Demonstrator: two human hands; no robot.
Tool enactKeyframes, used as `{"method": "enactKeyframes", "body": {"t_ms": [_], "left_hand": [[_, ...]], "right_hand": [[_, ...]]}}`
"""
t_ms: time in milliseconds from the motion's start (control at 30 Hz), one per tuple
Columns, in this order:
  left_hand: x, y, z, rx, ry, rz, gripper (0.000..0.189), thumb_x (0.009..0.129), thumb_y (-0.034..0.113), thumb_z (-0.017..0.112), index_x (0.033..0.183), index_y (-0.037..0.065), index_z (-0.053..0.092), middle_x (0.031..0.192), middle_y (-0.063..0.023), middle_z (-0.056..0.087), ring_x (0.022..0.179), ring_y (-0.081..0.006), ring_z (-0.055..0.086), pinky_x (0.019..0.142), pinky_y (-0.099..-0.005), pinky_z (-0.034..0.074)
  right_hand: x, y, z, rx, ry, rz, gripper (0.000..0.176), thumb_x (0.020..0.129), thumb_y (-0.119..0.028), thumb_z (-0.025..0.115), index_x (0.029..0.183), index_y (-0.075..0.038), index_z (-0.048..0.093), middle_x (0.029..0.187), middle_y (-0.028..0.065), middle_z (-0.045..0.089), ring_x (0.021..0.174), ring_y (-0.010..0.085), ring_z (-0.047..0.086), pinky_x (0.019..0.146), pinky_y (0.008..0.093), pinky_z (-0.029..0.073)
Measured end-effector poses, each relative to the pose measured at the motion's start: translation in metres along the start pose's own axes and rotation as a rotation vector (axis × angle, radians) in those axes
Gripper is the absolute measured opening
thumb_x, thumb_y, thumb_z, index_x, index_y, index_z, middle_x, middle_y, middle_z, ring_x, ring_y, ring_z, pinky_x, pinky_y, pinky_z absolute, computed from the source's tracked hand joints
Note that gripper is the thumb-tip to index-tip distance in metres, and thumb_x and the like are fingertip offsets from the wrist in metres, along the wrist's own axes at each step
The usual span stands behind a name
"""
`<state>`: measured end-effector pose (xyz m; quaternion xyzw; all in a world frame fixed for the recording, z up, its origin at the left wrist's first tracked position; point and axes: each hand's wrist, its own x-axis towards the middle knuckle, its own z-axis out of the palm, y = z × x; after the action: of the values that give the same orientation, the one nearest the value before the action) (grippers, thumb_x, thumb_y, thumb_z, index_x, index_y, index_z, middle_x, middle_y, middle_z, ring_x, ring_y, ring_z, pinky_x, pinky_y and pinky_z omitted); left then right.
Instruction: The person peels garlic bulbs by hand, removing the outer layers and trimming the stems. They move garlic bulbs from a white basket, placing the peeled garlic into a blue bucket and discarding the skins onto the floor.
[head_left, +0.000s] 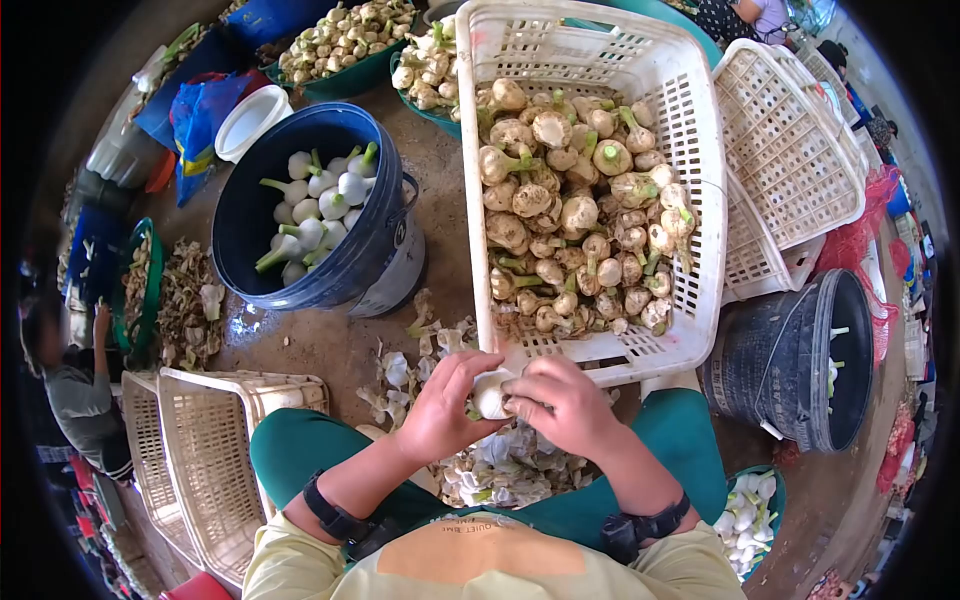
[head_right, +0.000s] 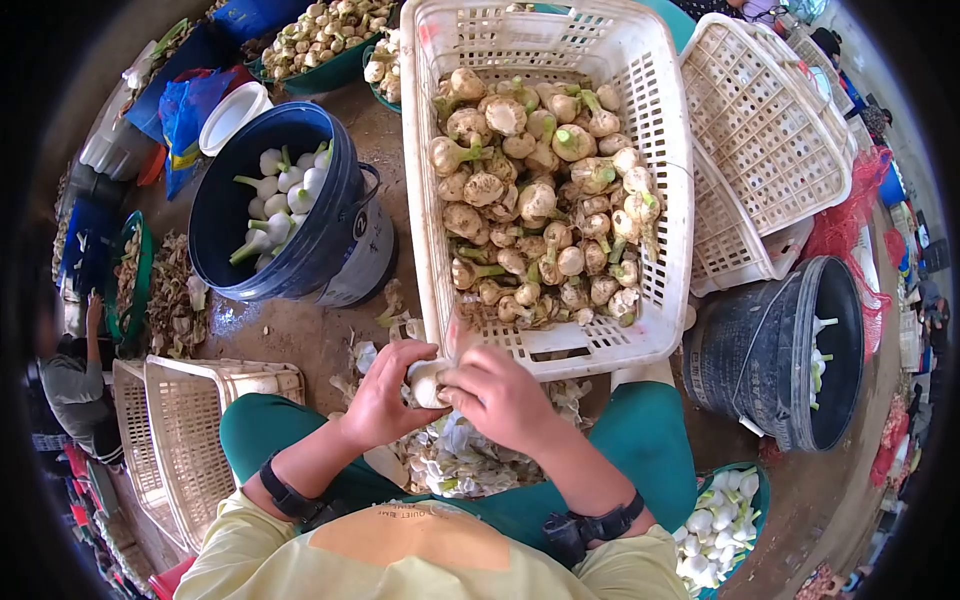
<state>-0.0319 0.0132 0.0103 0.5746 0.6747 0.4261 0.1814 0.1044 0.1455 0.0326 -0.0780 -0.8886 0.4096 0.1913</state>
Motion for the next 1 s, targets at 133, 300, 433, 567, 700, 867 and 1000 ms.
{"method": "enactKeyframes", "body": {"t_ms": [133,300,433,567,700,867,1000], "left_hand": [[-0.004,0.002,-0.002,-0.032,-0.023,-0.025,0.070,0.054,0.010,0.079,0.115,0.006,0.045,0.107,-0.0139,0.050,0.099,-0.0318,0.050,0.084,-0.0385,0.042],[-0.002,0.007,-0.005,-0.145,0.004,-0.025,0.070,0.055,0.010,0.080,0.116,0.006,0.045,0.105,-0.0128,0.050,0.095,-0.0290,0.051,0.078,-0.0350,0.045],[-0.003,0.005,-0.007,-0.154,-0.078,-0.103,0.074,0.057,0.024,0.082,0.117,0.004,0.042,0.105,-0.0135,0.051,0.098,-0.0257,0.051,0.080,-0.0339,0.044],[-0.008,0.000,-0.001,-0.285,-0.144,-0.292,0.060,0.075,0.034,0.067,0.119,0.002,0.040,0.101,-0.0107,0.051,0.088,-0.0184,0.054,0.073,-0.0299,0.046],[-0.016,0.007,0.009,-0.661,-0.122,-0.382,0.044,0.091,0.033,0.045,0.122,0.003,0.037,0.094,-0.0071,0.053,0.070,-0.0117,0.053,0.059,-0.0244,0.045],[-0.017,0.001,0.005,-0.959,-0.008,-0.648,0.035,0.093,0.027,0.041,0.119,0.005,0.039,0.078,-0.0036,0.054,0.061,-0.0083,0.050,0.052,-0.0208,0.038],[-0.022,0.000,0.006,-0.932,0.008,-0.637,0.035,0.091,0.024,0.046,0.119,0.004,0.039,0.079,-0.0028,0.054,0.060,-0.0075,0.046,0.054,-0.0215,0.038]], "right_hand": [[-0.002,0.005,0.005,-0.091,-0.033,-0.056,0.017,0.069,-0.004,0.063,0.085,-0.003,0.058,0.077,0.0064,0.052,0.071,0.0219,0.053,0.063,0.0304,0.045],[-0.005,0.038,-0.010,-0.403,0.263,0.016,0.020,0.073,-0.006,0.056,0.093,-0.002,0.055,0.079,0.0118,0.058,0.070,0.0280,0.056,0.061,0.0348,0.047],[-0.018,0.021,-0.017,-0.220,0.121,0.203,0.028,0.074,-0.008,0.056,0.101,-0.004,0.054,0.078,0.0133,0.060,0.072,0.0279,0.058,0.063,0.0354,0.046],[-0.020,0.000,-0.007,0.198,-0.155,0.654,0.040,0.076,-0.009,0.058,0.114,-0.012,0.048,0.085,0.0121,0.061,0.079,0.0254,0.059,0.065,0.0333,0.046],[-0.026,0.009,0.019,0.251,-0.144,0.157,0.057,0.074,-0.011,0.068,0.124,-0.014,0.042,0.112,0.0088,0.050,0.091,0.0240,0.055,0.067,0.0289,0.048],[-0.040,0.026,0.009,1.394,0.146,0.491,0.054,0.081,-0.042,0.057,0.118,-0.004,0.045,0.087,0.0042,0.058,0.062,0.0123,0.054,0.050,0.0248,0.044],[-0.053,0.039,-0.042,1.230,0.583,0.468,0.047,0.085,-0.045,0.048,0.110,-0.004,0.050,0.077,0.0037,0.056,0.051,0.0128,0.047,0.043,0.0255,0.037]]}}
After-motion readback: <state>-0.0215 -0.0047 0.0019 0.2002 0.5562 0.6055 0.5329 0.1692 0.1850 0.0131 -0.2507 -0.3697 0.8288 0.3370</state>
